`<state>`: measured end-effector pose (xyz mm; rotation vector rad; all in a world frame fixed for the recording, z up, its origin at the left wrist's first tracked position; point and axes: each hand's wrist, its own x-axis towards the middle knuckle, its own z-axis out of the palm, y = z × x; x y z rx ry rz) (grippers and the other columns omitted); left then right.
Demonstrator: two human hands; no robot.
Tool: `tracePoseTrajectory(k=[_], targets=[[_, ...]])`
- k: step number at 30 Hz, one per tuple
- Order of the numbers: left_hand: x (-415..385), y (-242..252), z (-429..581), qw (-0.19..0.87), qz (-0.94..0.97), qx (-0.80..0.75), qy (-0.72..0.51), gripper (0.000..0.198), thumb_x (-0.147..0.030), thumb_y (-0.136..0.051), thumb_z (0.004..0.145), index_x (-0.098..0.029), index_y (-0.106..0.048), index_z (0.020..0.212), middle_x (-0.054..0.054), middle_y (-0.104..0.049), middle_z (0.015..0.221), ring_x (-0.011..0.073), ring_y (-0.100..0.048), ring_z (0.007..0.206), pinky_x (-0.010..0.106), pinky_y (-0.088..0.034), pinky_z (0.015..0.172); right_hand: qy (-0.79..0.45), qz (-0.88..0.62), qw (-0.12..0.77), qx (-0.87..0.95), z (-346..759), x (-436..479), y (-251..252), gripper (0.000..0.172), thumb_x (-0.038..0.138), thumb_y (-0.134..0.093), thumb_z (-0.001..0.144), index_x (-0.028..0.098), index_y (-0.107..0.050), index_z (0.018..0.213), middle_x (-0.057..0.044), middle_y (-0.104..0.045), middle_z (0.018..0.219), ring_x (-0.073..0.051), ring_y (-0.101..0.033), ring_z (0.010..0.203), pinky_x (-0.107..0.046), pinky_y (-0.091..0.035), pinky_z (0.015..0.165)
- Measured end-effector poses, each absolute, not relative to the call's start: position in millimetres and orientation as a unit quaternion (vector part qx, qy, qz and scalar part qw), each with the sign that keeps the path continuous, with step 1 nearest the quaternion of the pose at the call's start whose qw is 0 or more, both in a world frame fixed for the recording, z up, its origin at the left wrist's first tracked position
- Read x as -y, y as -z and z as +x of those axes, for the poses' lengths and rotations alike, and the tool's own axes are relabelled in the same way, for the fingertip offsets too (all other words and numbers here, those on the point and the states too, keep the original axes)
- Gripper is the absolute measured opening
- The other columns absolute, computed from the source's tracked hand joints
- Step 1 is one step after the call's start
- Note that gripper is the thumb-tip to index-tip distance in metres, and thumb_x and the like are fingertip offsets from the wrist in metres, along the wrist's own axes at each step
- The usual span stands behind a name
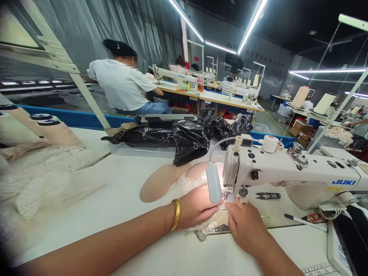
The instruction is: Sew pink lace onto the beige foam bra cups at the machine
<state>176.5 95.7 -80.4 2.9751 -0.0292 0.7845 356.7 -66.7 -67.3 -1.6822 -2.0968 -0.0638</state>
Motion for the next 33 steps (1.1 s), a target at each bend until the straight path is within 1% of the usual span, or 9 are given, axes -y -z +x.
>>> tracePoseTrajectory(k=[5, 10, 16, 18, 21, 24, 27, 31, 33], targets=[[-95, 81, 175, 0.025, 0.967, 0.002, -0.254, 0.016, -0.020, -0.053, 0.095, -0.021, -0.069, 0.093, 0.005, -0.071, 0.088, 0.0218, -0.062, 0.082, 0.037, -0.047, 0.083, 0.029, -0.605, 0.232, 0.762, 357, 66, 68, 0.030, 0.012, -0.041, 0.098, 0.020, -0.065, 0.115, -0.006, -0.061, 0.088, -0.023, -0.059, 0.076, -0.033, -0.043, 0.064], [-93, 75, 175, -0.008, 0.970, -0.032, -0.240, 0.013, -0.023, -0.057, 0.093, -0.021, -0.068, 0.086, 0.004, -0.069, 0.087, 0.0226, -0.060, 0.081, 0.039, -0.045, 0.079, 0.030, -0.599, 0.235, 0.765, 358, 66, 68, 0.034, 0.013, -0.042, 0.099, 0.021, -0.064, 0.123, -0.006, -0.060, 0.087, -0.022, -0.058, 0.075, -0.033, -0.044, 0.063], [-84, 64, 180, -0.026, 0.972, -0.118, -0.203, 0.010, -0.025, -0.061, 0.089, -0.019, -0.070, 0.089, 0.012, -0.069, 0.102, 0.0332, -0.061, 0.100, 0.048, -0.045, 0.085, 0.017, -0.603, 0.248, 0.758, 362, 65, 73, 0.028, 0.016, -0.041, 0.101, 0.022, -0.064, 0.115, -0.007, -0.062, 0.090, -0.023, -0.060, 0.077, -0.034, -0.046, 0.065], [-80, 58, 183, -0.019, 0.973, -0.139, -0.185, 0.008, -0.019, -0.062, 0.086, -0.018, -0.068, 0.091, 0.013, -0.069, 0.100, 0.0336, -0.063, 0.098, 0.048, -0.047, 0.083, 0.014, -0.601, 0.257, 0.757, 363, 65, 73, 0.028, 0.016, -0.041, 0.101, 0.021, -0.065, 0.113, -0.007, -0.062, 0.090, -0.023, -0.060, 0.077, -0.034, -0.046, 0.066], [-75, 50, 180, -0.006, 0.969, -0.155, -0.194, 0.015, -0.007, -0.060, 0.078, -0.017, -0.063, 0.088, 0.010, -0.069, 0.089, 0.0288, -0.065, 0.083, 0.042, -0.049, 0.076, 0.004, -0.595, 0.278, 0.754, 360, 68, 67, 0.026, 0.017, -0.041, 0.101, 0.021, -0.066, 0.105, -0.006, -0.062, 0.088, -0.022, -0.059, 0.078, -0.034, -0.047, 0.069], [-70, 45, 159, 0.017, 0.960, -0.169, -0.224, 0.028, 0.002, -0.054, 0.077, -0.017, -0.060, 0.096, 0.007, -0.070, 0.088, 0.0245, -0.066, 0.079, 0.037, -0.051, 0.074, -0.090, -0.604, 0.312, 0.728, 350, 79, 52, 0.022, 0.024, -0.044, 0.103, 0.022, -0.065, 0.098, -0.004, -0.063, 0.086, -0.020, -0.059, 0.079, -0.032, -0.046, 0.071], [-59, 43, 129, 0.043, 0.949, -0.171, -0.263, 0.032, 0.001, -0.048, 0.087, -0.019, -0.058, 0.111, 0.005, -0.072, 0.095, 0.0213, -0.067, 0.086, 0.033, -0.052, 0.077, -0.231, -0.622, 0.356, 0.658, 335, 90, 39, 0.021, 0.037, -0.050, 0.104, 0.023, -0.064, 0.096, -0.001, -0.064, 0.084, -0.019, -0.058, 0.077, -0.030, -0.044, 0.068], [-27, 38, 99, 0.110, 0.923, -0.149, -0.337, 0.026, -0.007, -0.044, 0.098, -0.022, -0.058, 0.113, 0.002, -0.072, 0.090, 0.0197, -0.066, 0.083, 0.032, -0.053, 0.077, -0.421, -0.590, 0.431, 0.538, 307, 95, 36, 0.039, 0.060, -0.059, 0.096, 0.022, -0.062, 0.107, -0.004, -0.069, 0.093, -0.021, -0.064, 0.084, -0.031, -0.046, 0.070], [-2, 38, 92, 0.144, 0.910, -0.140, -0.364, 0.028, -0.008, -0.046, 0.097, -0.024, -0.061, 0.116, 0.005, -0.074, 0.100, 0.0218, -0.067, 0.093, 0.037, -0.054, 0.086, -0.489, -0.558, 0.489, 0.459, 292, 93, 39, 0.049, 0.065, -0.068, 0.089, 0.022, -0.058, 0.109, -0.001, -0.066, 0.082, -0.020, -0.064, 0.078, -0.028, -0.045, 0.064]])
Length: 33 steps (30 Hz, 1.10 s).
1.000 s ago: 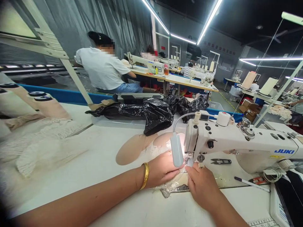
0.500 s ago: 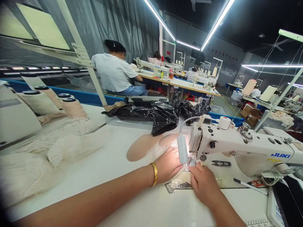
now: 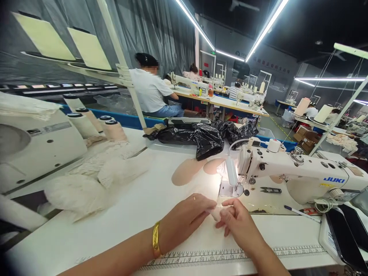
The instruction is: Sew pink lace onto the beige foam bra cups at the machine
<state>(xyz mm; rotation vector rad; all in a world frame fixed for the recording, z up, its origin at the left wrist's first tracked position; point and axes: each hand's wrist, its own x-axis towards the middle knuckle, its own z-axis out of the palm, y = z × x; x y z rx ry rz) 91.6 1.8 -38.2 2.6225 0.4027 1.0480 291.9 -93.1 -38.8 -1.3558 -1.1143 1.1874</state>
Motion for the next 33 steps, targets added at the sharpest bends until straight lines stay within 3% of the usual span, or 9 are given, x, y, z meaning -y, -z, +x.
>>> tracePoseTrajectory(k=[3, 6, 9, 12, 16, 19, 22, 30, 33], targets=[[42, 49, 87, 0.348, 0.857, -0.149, -0.349, 0.027, -0.022, -0.063, 0.095, -0.027, -0.066, 0.121, 0.010, -0.071, 0.125, 0.0284, -0.064, 0.115, 0.046, -0.050, 0.103, -0.486, -0.531, 0.584, 0.376, 274, 92, 43, 0.056, 0.061, -0.081, 0.079, 0.024, -0.054, 0.113, 0.005, -0.060, 0.071, -0.017, -0.061, 0.069, -0.025, -0.043, 0.060], [75, 64, 91, 0.729, 0.637, -0.147, -0.204, 0.036, -0.054, -0.074, 0.086, -0.025, -0.072, 0.108, 0.010, -0.077, 0.102, 0.0290, -0.073, 0.096, 0.043, -0.059, 0.088, -0.444, -0.526, 0.637, 0.348, 264, 104, 51, 0.064, 0.056, -0.083, 0.080, 0.029, -0.053, 0.130, 0.005, -0.058, 0.075, -0.018, -0.061, 0.069, -0.027, -0.047, 0.061], [83, 62, 98, 0.850, 0.424, -0.202, -0.238, 0.049, -0.064, -0.065, 0.090, -0.023, -0.072, 0.115, 0.011, -0.077, 0.111, 0.0283, -0.073, 0.108, 0.042, -0.057, 0.099, -0.401, -0.530, 0.655, 0.358, 252, 130, 68, 0.062, 0.053, -0.079, 0.085, 0.034, -0.052, 0.137, 0.003, -0.059, 0.080, -0.018, -0.062, 0.069, -0.032, -0.054, 0.068], [75, 40, 101, 0.846, 0.278, -0.253, -0.378, 0.040, -0.045, -0.081, 0.083, -0.021, -0.073, 0.115, 0.010, -0.075, 0.120, 0.0282, -0.067, 0.121, 0.038, -0.054, 0.105, -0.393, -0.544, 0.635, 0.382, 240, 153, 85, 0.059, 0.055, -0.076, 0.087, 0.035, -0.053, 0.137, 0.001, -0.065, 0.081, -0.021, -0.061, 0.065, -0.037, -0.056, 0.068], [68, 18, 102, 0.844, 0.281, -0.237, -0.391, 0.044, -0.032, -0.092, 0.072, -0.017, -0.074, 0.109, 0.010, -0.078, 0.110, 0.0315, -0.073, 0.108, 0.038, -0.061, 0.090, -0.406, -0.534, 0.635, 0.383, 237, 158, 85, 0.070, 0.062, -0.075, 0.084, 0.034, -0.048, 0.142, -0.005, -0.072, 0.096, -0.026, -0.068, 0.077, -0.042, -0.058, 0.076], [67, 19, 104, 0.870, 0.228, -0.256, -0.354, 0.036, -0.035, -0.087, 0.077, -0.014, -0.075, 0.104, 0.011, -0.079, 0.105, 0.0305, -0.074, 0.103, 0.036, -0.062, 0.086, -0.411, -0.526, 0.654, 0.357, 242, 150, 78, 0.073, 0.062, -0.076, 0.084, 0.033, -0.045, 0.144, -0.007, -0.073, 0.105, -0.028, -0.070, 0.092, -0.044, -0.057, 0.087], [65, 24, 104, 0.881, 0.172, -0.288, -0.333, 0.035, -0.044, -0.080, 0.084, -0.014, -0.076, 0.101, 0.012, -0.080, 0.103, 0.0307, -0.075, 0.099, 0.038, -0.062, 0.084, -0.412, -0.526, 0.656, 0.351, 242, 147, 78, 0.073, 0.062, -0.079, 0.082, 0.030, -0.049, 0.141, -0.007, -0.074, 0.103, -0.028, -0.070, 0.094, -0.044, -0.057, 0.089], [68, 15, 102, 0.854, 0.251, -0.259, -0.374, 0.046, -0.042, -0.094, 0.069, -0.012, -0.079, 0.101, 0.014, -0.081, 0.104, 0.0330, -0.074, 0.103, 0.038, -0.058, 0.093, -0.363, -0.524, 0.700, 0.322, 234, 147, 87, 0.056, 0.057, -0.083, 0.079, 0.026, -0.067, 0.122, -0.007, -0.074, 0.106, -0.025, -0.068, 0.095, -0.034, -0.057, 0.082], [67, 18, 105, 0.858, 0.218, -0.288, -0.366, 0.046, -0.042, -0.094, 0.069, -0.012, -0.078, 0.100, 0.013, -0.081, 0.098, 0.0309, -0.076, 0.095, 0.035, -0.060, 0.086, -0.376, -0.532, 0.706, 0.277, 236, 142, 87, 0.052, 0.052, -0.088, 0.076, 0.025, -0.069, 0.116, -0.004, -0.073, 0.094, -0.021, -0.067, 0.085, -0.029, -0.056, 0.075]])
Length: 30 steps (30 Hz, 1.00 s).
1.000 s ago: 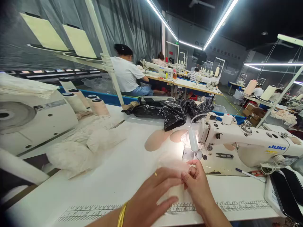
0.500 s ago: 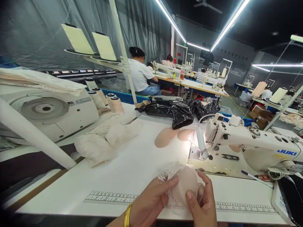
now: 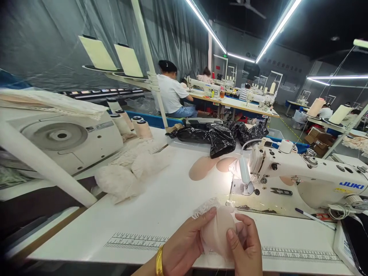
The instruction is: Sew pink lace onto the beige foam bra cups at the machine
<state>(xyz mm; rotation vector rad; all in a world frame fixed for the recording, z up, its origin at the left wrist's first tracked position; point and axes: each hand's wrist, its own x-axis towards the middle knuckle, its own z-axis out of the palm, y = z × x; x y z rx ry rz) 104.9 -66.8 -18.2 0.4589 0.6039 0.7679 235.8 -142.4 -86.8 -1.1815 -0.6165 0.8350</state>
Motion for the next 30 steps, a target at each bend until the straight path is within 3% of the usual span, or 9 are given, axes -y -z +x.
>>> tracePoseTrajectory(k=[3, 7, 11, 16, 23, 30], targets=[[64, 23, 106, 0.862, 0.191, -0.309, -0.355, 0.039, -0.044, -0.090, 0.074, -0.013, -0.077, 0.093, 0.012, -0.081, 0.092, 0.0283, -0.076, 0.084, 0.033, -0.060, 0.076, -0.390, -0.526, 0.715, 0.243, 237, 140, 89, 0.051, 0.052, -0.089, 0.074, 0.025, -0.069, 0.112, -0.001, -0.071, 0.085, -0.019, -0.065, 0.079, -0.028, -0.054, 0.071], [63, 23, 105, 0.860, 0.197, -0.318, -0.346, 0.040, -0.048, -0.087, 0.077, -0.012, -0.076, 0.092, 0.013, -0.081, 0.091, 0.0278, -0.077, 0.079, 0.033, -0.060, 0.074, -0.395, -0.515, 0.726, 0.229, 236, 138, 90, 0.051, 0.053, -0.090, 0.073, 0.024, -0.070, 0.111, 0.001, -0.067, 0.078, -0.018, -0.063, 0.074, -0.028, -0.053, 0.069], [64, 19, 104, 0.849, 0.225, -0.311, -0.362, 0.046, -0.052, -0.088, 0.073, -0.013, -0.077, 0.095, 0.014, -0.081, 0.094, 0.0299, -0.076, 0.082, 0.036, -0.060, 0.075, -0.406, -0.504, 0.731, 0.216, 235, 138, 87, 0.051, 0.053, -0.090, 0.072, 0.025, -0.070, 0.111, 0.002, -0.067, 0.078, -0.016, -0.060, 0.071, -0.025, -0.051, 0.067], [63, 17, 107, 0.832, 0.254, -0.308, -0.386, 0.048, -0.041, -0.097, 0.062, -0.013, -0.079, 0.097, 0.013, -0.080, 0.101, 0.0286, -0.074, 0.093, 0.033, -0.059, 0.082, -0.414, -0.496, 0.733, 0.213, 235, 138, 87, 0.052, 0.053, -0.091, 0.071, 0.026, -0.070, 0.110, 0.003, -0.066, 0.077, -0.013, -0.056, 0.068, -0.022, -0.049, 0.067], [63, 16, 108, 0.831, 0.215, -0.346, -0.380, 0.049, -0.050, -0.095, 0.063, -0.013, -0.079, 0.091, 0.013, -0.080, 0.096, 0.0304, -0.073, 0.096, 0.031, -0.058, 0.077, -0.413, -0.501, 0.726, 0.226, 235, 138, 91, 0.051, 0.055, -0.089, 0.073, 0.028, -0.068, 0.111, 0.005, -0.064, 0.075, -0.012, -0.056, 0.068, -0.020, -0.047, 0.067], [62, 12, 106, 0.836, 0.257, -0.315, -0.368, 0.054, -0.051, -0.095, 0.062, -0.013, -0.080, 0.097, 0.014, -0.079, 0.102, 0.0309, -0.072, 0.098, 0.033, -0.057, 0.080, -0.412, -0.496, 0.736, 0.206, 234, 136, 88, 0.053, 0.053, -0.090, 0.072, 0.025, -0.068, 0.111, 0.003, -0.065, 0.076, -0.013, -0.056, 0.067, -0.023, -0.049, 0.065]])
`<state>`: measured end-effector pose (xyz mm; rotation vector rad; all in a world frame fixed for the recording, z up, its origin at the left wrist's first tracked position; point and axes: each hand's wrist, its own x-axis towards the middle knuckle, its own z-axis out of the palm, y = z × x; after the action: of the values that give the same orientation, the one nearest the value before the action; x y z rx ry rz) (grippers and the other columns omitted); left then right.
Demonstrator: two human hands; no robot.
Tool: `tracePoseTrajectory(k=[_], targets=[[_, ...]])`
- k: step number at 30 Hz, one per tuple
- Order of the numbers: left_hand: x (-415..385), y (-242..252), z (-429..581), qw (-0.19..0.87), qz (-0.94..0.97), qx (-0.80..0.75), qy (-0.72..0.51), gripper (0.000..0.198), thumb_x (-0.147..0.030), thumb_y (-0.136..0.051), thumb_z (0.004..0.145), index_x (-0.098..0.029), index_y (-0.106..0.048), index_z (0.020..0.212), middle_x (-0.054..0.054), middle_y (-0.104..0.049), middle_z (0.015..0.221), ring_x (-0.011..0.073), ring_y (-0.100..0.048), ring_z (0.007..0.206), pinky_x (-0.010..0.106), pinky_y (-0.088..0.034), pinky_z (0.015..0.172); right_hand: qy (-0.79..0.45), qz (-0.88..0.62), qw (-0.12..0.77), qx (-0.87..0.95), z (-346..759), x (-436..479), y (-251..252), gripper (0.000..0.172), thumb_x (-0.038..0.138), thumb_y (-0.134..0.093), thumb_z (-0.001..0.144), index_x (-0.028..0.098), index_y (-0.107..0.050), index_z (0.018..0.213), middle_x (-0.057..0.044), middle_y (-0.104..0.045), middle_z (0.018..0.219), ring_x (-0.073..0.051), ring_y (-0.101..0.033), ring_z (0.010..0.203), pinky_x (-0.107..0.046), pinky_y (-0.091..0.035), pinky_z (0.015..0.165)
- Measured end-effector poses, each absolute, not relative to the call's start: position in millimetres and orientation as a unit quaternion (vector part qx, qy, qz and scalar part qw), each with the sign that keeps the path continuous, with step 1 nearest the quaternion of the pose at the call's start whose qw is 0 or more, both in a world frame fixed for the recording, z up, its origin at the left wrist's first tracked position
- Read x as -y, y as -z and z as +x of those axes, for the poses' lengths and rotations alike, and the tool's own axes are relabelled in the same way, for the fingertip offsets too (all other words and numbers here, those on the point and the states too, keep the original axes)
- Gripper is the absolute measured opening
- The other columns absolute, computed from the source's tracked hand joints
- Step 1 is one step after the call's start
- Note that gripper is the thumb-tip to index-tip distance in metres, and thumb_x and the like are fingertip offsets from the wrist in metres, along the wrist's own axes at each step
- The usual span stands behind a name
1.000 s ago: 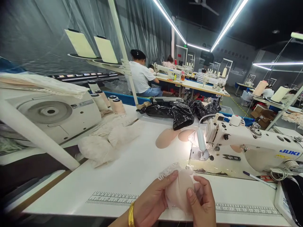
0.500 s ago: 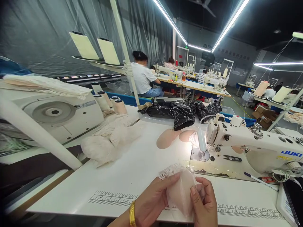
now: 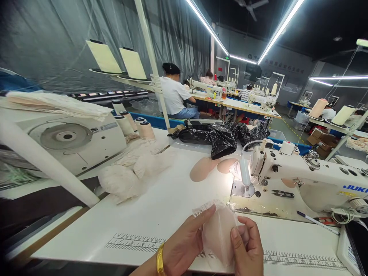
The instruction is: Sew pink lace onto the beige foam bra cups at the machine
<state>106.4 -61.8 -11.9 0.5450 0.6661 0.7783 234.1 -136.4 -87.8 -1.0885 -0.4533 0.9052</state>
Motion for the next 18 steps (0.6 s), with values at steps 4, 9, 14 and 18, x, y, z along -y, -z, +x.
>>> tracePoseTrajectory(k=[4, 9, 14, 18], targets=[[60, 15, 106, 0.835, 0.295, -0.311, -0.346, 0.049, -0.043, -0.097, 0.060, -0.013, -0.080, 0.095, 0.014, -0.079, 0.099, 0.0291, -0.071, 0.096, 0.033, -0.056, 0.085, -0.418, -0.491, 0.735, 0.210, 234, 137, 89, 0.053, 0.053, -0.089, 0.074, 0.026, -0.065, 0.112, 0.003, -0.065, 0.076, -0.014, -0.058, 0.069, -0.024, -0.051, 0.068], [44, 0, 96, 0.830, 0.414, -0.248, -0.280, 0.048, -0.055, -0.085, 0.074, -0.015, -0.079, 0.101, 0.014, -0.078, 0.098, 0.0290, -0.070, 0.089, 0.037, -0.055, 0.081, -0.473, -0.455, 0.672, 0.343, 254, 146, 97, 0.092, 0.053, -0.089, 0.071, 0.030, -0.044, 0.148, 0.001, -0.069, 0.083, -0.019, -0.065, 0.072, -0.030, -0.052, 0.072], [10, -20, 98, 0.671, 0.728, -0.065, -0.123, 0.022, -0.036, -0.077, 0.080, -0.027, -0.080, 0.100, 0.005, -0.078, 0.101, 0.0307, -0.068, 0.098, 0.043, -0.047, 0.100, -0.174, -0.526, 0.482, 0.679, 313, 126, 72, 0.027, 0.026, -0.068, 0.090, 0.029, -0.069, 0.117, -0.003, -0.074, 0.096, -0.021, -0.066, 0.084, -0.035, -0.050, 0.083], [-24, -3, 127, 0.341, 0.935, 0.040, -0.086, 0.015, -0.007, -0.066, 0.068, -0.021, -0.068, 0.063, 0.004, -0.076, 0.097, 0.0258, -0.066, 0.093, 0.050, -0.031, 0.109, 0.075, -0.462, 0.258, 0.845, 353, 79, 46, 0.026, 0.007, -0.052, 0.099, 0.026, -0.070, 0.098, -0.002, -0.078, 0.098, -0.022, -0.062, 0.092, -0.035, -0.044, 0.081]])
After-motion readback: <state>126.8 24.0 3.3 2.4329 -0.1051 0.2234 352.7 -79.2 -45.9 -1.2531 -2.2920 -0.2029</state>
